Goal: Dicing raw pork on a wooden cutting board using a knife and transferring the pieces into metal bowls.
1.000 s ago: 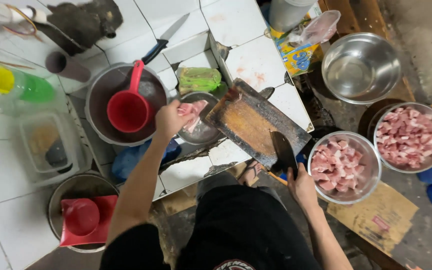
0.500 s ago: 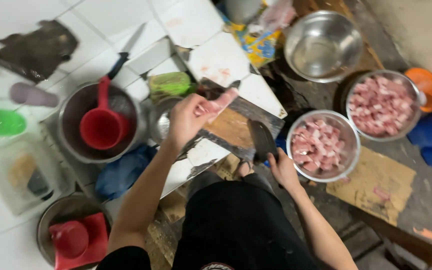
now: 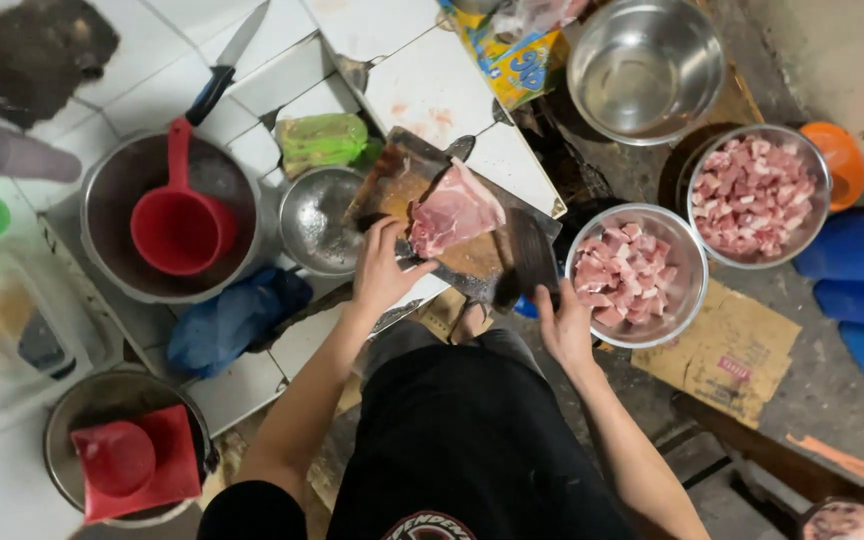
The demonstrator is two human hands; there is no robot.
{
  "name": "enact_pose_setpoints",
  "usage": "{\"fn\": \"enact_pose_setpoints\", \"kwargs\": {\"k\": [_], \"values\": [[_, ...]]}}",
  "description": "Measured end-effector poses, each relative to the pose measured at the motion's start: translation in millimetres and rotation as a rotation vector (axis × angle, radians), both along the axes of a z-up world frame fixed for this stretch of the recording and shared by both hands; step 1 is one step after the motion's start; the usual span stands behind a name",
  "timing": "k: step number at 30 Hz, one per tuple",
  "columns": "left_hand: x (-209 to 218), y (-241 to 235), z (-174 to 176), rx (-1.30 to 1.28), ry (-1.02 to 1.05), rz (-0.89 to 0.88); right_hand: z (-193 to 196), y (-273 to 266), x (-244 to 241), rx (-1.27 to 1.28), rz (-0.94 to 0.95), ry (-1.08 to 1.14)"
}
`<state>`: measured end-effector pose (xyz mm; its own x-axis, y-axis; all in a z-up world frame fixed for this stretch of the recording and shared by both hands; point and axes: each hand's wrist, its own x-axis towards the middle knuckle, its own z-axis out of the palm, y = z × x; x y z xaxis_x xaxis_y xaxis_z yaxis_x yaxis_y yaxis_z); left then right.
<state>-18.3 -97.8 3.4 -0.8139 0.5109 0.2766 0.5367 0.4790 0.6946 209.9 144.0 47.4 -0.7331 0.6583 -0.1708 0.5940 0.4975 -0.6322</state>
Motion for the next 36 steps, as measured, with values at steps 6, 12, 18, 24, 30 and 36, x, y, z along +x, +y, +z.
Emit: {"fn": "enact_pose_setpoints", "kwargs": {"k": [6, 12, 18, 24, 30, 36], "values": [[11, 15, -35, 0.019, 0.059, 0.065, 19, -45, -76, 0.038, 0.324, -0.051], [15, 23, -37, 0.084, -0.012, 0.143, 16, -63, -112, 0.028, 0.407, -0.200], [8, 23, -41, 0.119, -0.069, 0.137, 49, -80, -121, 0.058, 0.463, -0.237], [6, 23, -35, 0.067, -0.117, 0.135, -19, -74, -115, 0.439, 0.543, -0.291], [2, 21, -25, 0.098, -0.126, 0.115, -6, -81, -167, 0.289, 0.559, -0.217], [4, 22, -38, 0.113, -0.127, 0.111, -23, -66, -127, 0.155, 0.518, -0.253]]}}
